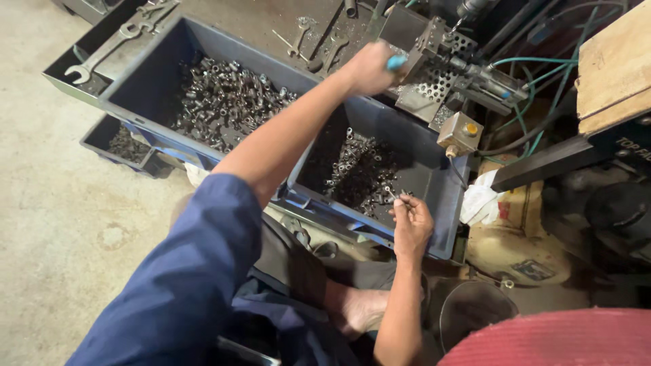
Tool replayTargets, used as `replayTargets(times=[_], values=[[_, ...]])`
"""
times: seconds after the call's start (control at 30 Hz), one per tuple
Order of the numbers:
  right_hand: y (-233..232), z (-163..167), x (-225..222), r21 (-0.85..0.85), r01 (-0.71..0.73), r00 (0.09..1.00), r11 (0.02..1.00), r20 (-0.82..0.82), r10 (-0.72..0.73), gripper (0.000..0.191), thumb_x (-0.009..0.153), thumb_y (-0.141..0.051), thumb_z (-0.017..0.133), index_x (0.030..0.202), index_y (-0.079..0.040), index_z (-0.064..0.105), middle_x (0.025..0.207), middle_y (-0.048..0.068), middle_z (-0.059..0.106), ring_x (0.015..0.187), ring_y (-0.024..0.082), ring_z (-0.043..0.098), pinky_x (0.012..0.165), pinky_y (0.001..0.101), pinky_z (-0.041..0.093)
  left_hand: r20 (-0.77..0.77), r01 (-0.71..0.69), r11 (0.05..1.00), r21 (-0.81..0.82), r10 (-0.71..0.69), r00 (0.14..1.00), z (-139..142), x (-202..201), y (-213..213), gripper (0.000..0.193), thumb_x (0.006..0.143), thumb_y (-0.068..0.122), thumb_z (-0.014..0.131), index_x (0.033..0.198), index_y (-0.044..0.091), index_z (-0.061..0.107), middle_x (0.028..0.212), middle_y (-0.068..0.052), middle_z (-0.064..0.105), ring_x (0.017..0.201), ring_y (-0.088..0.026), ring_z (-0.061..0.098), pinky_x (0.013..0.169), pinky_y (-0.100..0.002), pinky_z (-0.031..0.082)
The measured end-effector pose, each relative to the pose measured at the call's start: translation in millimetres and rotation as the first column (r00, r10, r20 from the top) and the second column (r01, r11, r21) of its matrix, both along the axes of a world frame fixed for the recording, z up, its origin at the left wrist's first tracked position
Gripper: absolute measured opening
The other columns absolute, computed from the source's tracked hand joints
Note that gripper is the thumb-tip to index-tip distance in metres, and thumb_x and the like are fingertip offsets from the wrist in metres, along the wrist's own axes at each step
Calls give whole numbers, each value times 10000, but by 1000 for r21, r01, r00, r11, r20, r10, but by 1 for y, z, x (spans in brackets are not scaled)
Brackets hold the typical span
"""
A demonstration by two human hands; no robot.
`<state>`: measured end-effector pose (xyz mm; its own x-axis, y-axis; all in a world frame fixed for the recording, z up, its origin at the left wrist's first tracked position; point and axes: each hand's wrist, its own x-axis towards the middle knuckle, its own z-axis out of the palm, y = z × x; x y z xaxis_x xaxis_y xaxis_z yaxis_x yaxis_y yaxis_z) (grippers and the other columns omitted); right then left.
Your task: The person sits on the floor in front of a machine and sorts small black metal fittings, using a long-handled tool to move and arrange them from one plastic bin into another bin, repeating the transfer continuously.
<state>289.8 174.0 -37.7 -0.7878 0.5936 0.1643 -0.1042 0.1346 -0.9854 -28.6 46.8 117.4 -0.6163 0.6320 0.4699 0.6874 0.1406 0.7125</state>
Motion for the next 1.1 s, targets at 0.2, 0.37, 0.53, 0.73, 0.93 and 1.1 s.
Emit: replayTargets(times=[0.2, 0.37, 0.53, 0.73, 0.93, 1.1], values=[[-2, -5, -4, 16, -14, 1000, 1000, 7, 14, 178, 957, -75, 707, 1117, -5, 669, 921, 16, 688, 765, 78, 649, 683, 213, 508, -185, -163, 986, 36, 167, 968, 2, 16, -26, 230, 775, 169, 736, 983, 81, 777, 909, -231, 737, 917, -436, 696, 839, -516, 548], [-2, -3, -5, 72, 6, 1000, 997, 0, -6, 181, 952, -74, 716, 1111, 3, 678, 915, 23, 691, 756, 77, 648, 687, 214, 522, -318, -226, 955, -191, 157, 935, 59, 15, 18, 193, 733, 131, 706, 907, 88, 777, 882, -219, 729, 880, -400, 713, 792, -493, 569], [-3, 1, -2, 67, -13, 1000, 998, 21, 12, 184, 955, -85, 711, 1111, 8, 680, 909, 26, 700, 754, 77, 649, 682, 214, 519, -448, -281, 928, -245, 149, 882, 73, 15, 60, 112, 724, 61, 682, 801, 50, 763, 879, -212, 734, 870, -383, 731, 771, -479, 591], [-4, 3, 0, 88, -10, 1000, 996, 21, 8, 175, 967, -93, 713, 1105, 9, 684, 909, 30, 696, 763, 81, 656, 698, 215, 539, -234, -212, 954, -213, 161, 959, 55, -5, 67, 161, 676, 100, 711, 819, 34, 748, 884, -237, 725, 896, -387, 716, 809, -464, 568], [-1, -3, -1, -8, -33, 999, 999, 8, 33, 197, 940, -80, 707, 1120, -8, 671, 951, 29, 714, 763, 85, 654, 671, 211, 504, 1, -39, 994, -104, 39, 999, -19, 6, -13, 200, 815, 225, 764, 940, 71, 733, 924, -229, 730, 925, -410, 720, 826, -489, 573], [3, -2, -8, 36, -27, 998, 999, 65, 24, 152, 954, -77, 708, 1085, -8, 678, 890, 43, 689, 734, 92, 640, 657, 242, 515, -69, -122, 985, -125, 114, 991, -90, 44, -77, 294, 796, 158, 708, 1084, 103, 736, 963, -209, 739, 931, -422, 698, 868, -497, 558]])
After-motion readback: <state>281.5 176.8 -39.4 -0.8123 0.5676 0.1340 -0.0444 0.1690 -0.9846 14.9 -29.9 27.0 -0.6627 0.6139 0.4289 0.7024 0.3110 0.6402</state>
